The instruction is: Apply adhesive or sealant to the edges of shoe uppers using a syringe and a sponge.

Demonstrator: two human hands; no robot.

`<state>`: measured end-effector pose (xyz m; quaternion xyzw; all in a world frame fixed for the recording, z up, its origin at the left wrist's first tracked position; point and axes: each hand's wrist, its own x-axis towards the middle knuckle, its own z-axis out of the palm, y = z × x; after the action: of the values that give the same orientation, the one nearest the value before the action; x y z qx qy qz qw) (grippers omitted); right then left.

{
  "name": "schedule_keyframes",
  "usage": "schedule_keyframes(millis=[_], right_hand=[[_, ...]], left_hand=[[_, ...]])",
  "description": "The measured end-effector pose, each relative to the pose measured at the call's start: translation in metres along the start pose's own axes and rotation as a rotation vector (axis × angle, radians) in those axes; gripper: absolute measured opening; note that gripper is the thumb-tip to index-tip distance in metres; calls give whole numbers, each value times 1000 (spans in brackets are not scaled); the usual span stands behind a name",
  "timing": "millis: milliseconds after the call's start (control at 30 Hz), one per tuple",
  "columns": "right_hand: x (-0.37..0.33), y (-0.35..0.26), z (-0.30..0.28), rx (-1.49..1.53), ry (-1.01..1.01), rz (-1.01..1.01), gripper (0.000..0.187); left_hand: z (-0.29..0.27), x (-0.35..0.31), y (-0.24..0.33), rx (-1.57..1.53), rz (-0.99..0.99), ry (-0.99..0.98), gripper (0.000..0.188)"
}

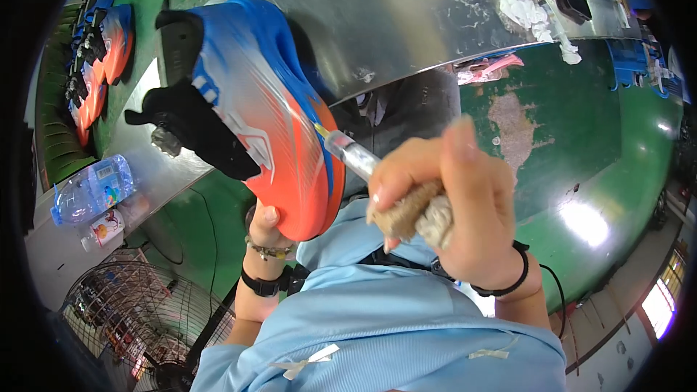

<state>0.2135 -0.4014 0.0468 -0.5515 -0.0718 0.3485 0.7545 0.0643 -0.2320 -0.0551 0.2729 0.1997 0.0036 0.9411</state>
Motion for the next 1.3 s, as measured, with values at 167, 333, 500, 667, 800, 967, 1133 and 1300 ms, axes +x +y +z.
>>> schedule_keyframes(millis=[167,333,500,667,800,967,1133,1300], right_hand=[[-20,-19,-6,-216,-70,-277,56],[-27,-32,-11,-277,-22,-367,62],[-23,-23,-10,-309,91,-499,64],[-17,-27,-11,-356,80,-488,63],[-15,-28,-12,-387,62,-515,60],[-9,-27,-11,-471,1,-593,57],[-7,-26,-10,-545,-20,-622,57],[1,-23,-4,-506,17,-692,56]], left_hand=[[27,41,-14,-267,17,-113,68],[47,80,-18,-430,-14,-220,64],[55,99,-20,-254,-23,-129,77],[54,112,-24,-290,-45,-156,76],[61,120,-23,-295,-20,-176,72],[64,129,-25,-347,17,-205,66],[67,138,-24,-331,18,-225,66],[72,145,-24,-364,63,-269,63]])
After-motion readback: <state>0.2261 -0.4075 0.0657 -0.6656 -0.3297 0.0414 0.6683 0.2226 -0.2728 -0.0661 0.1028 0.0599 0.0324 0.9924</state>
